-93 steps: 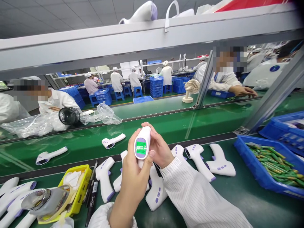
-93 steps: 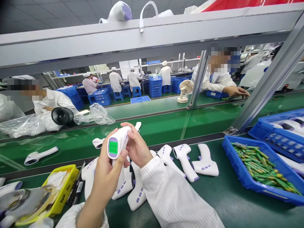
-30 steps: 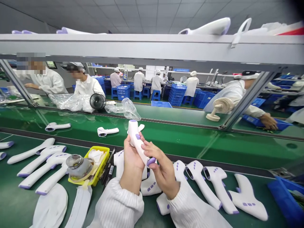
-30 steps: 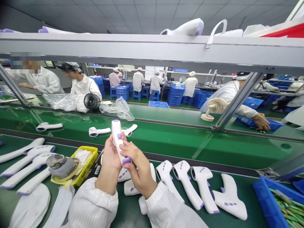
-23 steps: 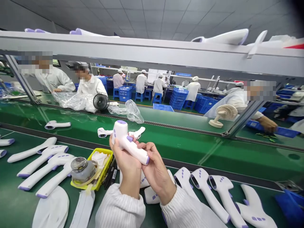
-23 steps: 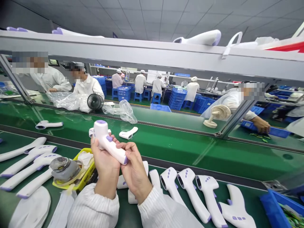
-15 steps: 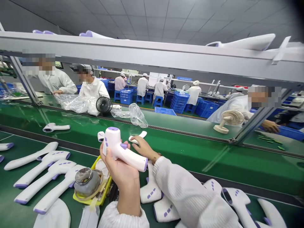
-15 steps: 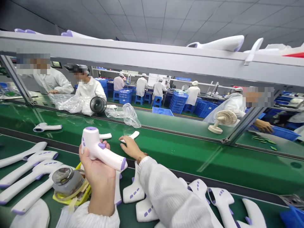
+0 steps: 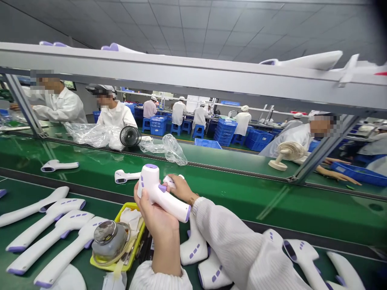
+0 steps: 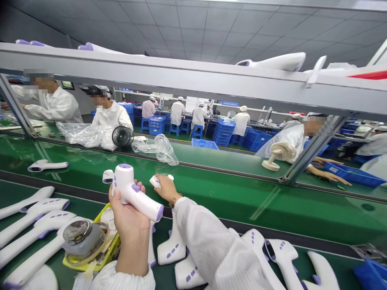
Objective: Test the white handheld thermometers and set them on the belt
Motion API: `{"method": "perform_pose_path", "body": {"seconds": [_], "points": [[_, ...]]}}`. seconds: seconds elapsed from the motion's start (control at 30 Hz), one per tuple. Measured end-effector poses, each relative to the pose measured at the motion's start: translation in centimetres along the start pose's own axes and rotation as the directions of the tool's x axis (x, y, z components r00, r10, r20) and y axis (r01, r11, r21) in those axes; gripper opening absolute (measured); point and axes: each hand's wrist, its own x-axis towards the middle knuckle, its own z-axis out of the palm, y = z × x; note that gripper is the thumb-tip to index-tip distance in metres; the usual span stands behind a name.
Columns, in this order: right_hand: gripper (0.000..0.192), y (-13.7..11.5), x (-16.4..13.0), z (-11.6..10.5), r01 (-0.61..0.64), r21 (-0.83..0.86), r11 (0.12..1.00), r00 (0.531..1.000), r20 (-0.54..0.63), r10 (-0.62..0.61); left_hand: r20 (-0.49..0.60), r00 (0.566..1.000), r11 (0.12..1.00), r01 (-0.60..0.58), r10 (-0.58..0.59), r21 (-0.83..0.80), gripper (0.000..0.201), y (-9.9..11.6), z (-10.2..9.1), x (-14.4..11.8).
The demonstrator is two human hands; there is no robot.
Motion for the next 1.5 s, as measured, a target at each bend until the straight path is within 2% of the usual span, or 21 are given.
{"method": "perform_pose_path", "body": {"seconds": [0.07, 0.13, 0.27, 0.3, 0.37, 0.43, 0.47, 0.5, 0.57, 0.6, 0.67, 0.73, 0.87, 0.97, 1.07, 1.13, 1.2, 1.27, 1.3, 1.37, 1.5], "points": [[0.048, -0.1, -1.9, -2.5, -0.064, 0.274, 0.960, 0.988, -0.119, 0.100, 0.028, 0.999, 0.999, 0.031, -0.032, 0.043, 0.037, -0.6, 0.0, -0.2], [0.044, -0.3, -4.4, -5.6, -0.089, 0.534, 0.841, 0.951, -0.204, 0.230, 0.060, 0.995, 0.994, 0.068, -0.074, 0.088, 0.037, -1.3, 0.0, -0.5], [0.041, -0.8, -10.3, -12.5, -0.011, 0.809, 0.588, 0.860, -0.292, 0.418, 0.145, 0.968, 0.964, 0.173, -0.203, 0.200, 0.037, -2.8, -0.1, -1.5], [0.038, -1.0, -11.9, -14.0, 0.028, 0.862, 0.507, 0.840, -0.295, 0.455, 0.183, 0.951, 0.948, 0.200, -0.249, 0.249, 0.039, -3.1, 0.0, -1.9], [0.032, -1.5, -15.0, -16.8, 0.129, 0.954, 0.272, 0.807, -0.261, 0.530, 0.263, 0.901, 0.904, 0.244, -0.346, 0.352, 0.049, -3.6, 0.1, -3.0], [0.026, -1.8, -17.6, -18.9, 0.248, 0.969, 0.019, 0.784, -0.212, 0.584, 0.347, 0.869, 0.869, 0.167, -0.353, 0.466, 0.064, -3.9, 0.2, -4.3], [0.025, -2.0, -18.6, -19.6, 0.297, 0.953, -0.065, 0.774, -0.200, 0.601, 0.401, 0.865, 0.847, 0.050, -0.301, 0.529, 0.067, -4.1, 0.1, -4.8], [0.025, -2.1, -19.3, -20.3, 0.329, 0.939, -0.105, 0.763, -0.199, 0.614, 0.462, 0.856, 0.805, -0.097, -0.232, 0.585, 0.067, -4.2, 0.0, -5.3], [0.025, -2.3, -20.2, -21.0, 0.351, 0.928, -0.125, 0.733, -0.189, 0.653, 0.552, 0.818, 0.661, -0.325, -0.163, 0.676, 0.060, -4.8, -0.4, -5.7], [0.025, -2.4, -20.3, -21.2, 0.344, 0.932, -0.116, 0.713, -0.179, 0.678, 0.559, 0.808, 0.597, -0.360, -0.186, 0.717, 0.056, -5.1, -0.7, -5.6], [0.025, -2.5, -20.3, -21.2, 0.310, 0.948, -0.067, 0.671, -0.169, 0.722, 0.488, 0.817, 0.526, -0.281, -0.309, 0.803, 0.049, -6.1, -1.6, -4.9], [0.029, -2.6, -20.1, -20.9, 0.279, 0.960, 0.004, 0.657, -0.194, 0.728, 0.384, 0.826, 0.479, -0.162, -0.412, 0.863, 0.045, -7.4, -2.7, -3.8], [0.051, -2.5, -19.8, -19.8, 0.226, 0.967, 0.120, 0.709, -0.248, 0.660, 0.252, 0.849, 0.477, 0.000, -0.465, 0.879, 0.058, -9.3, -4.5, -1.9], [0.052, -2.2, -19.7, -19.1, 0.178, 0.971, 0.159, 0.748, -0.238, 0.620, 0.297, 0.828, 0.517, -0.010, -0.476, 0.856, 0.063, -9.6, -4.5, -2.3], [0.048, -2.2, -19.5, -18.3, 0.182, 0.967, 0.179, 0.768, -0.253, 0.588, 0.414, 0.732, 0.550, -0.065, -0.541, 0.833, 0.058, -9.1, -3.5, -4.7], [0.047, -2.6, -19.4, -17.8, 0.199, 0.965, 0.173, 0.781, -0.263, 0.567, 0.535, 0.607, 0.596, -0.122, -0.588, 0.794, 0.062, -8.4, -2.6, -6.9], [0.046, -3.4, -19.3, -17.3, 0.189, 0.970, 0.152, 0.804, -0.242, 0.544, 0.669, 0.440, 0.625, -0.266, -0.599, 0.734, 0.067, -7.3, -1.8, -9.0], [0.047, -4.4, -19.4, -16.9, 0.139, 0.984, 0.113, 0.846, -0.177, 0.504, 0.748, 0.349, 0.588, -0.466, -0.564, 0.661, 0.067, -6.1, -1.2, -10.6], [0.047, -4.8, -19.4, -16.7, 0.115, 0.989, 0.090, 0.864, -0.145, 0.482, 0.772, 0.337, 0.551, -0.552, -0.539, 0.626, 0.063, -5.6, -0.9, -11.2], [0.048, -5.6, -19.5, -16.5, 0.108, 0.993, 0.046, 0.889, -0.118, 0.442, 0.803, 0.348, 0.489, -0.654, -0.483, 0.578, 0.054, -4.6, -0.5, -11.9], [0.041, -6.3, -19.7, -16.3, 0.195, 0.981, 0.009, 0.917, -0.186, 0.353, 0.829, 0.337, 0.451, -0.715, -0.446, 0.533, 0.052, -3.6, 0.0, -12.6]]}}
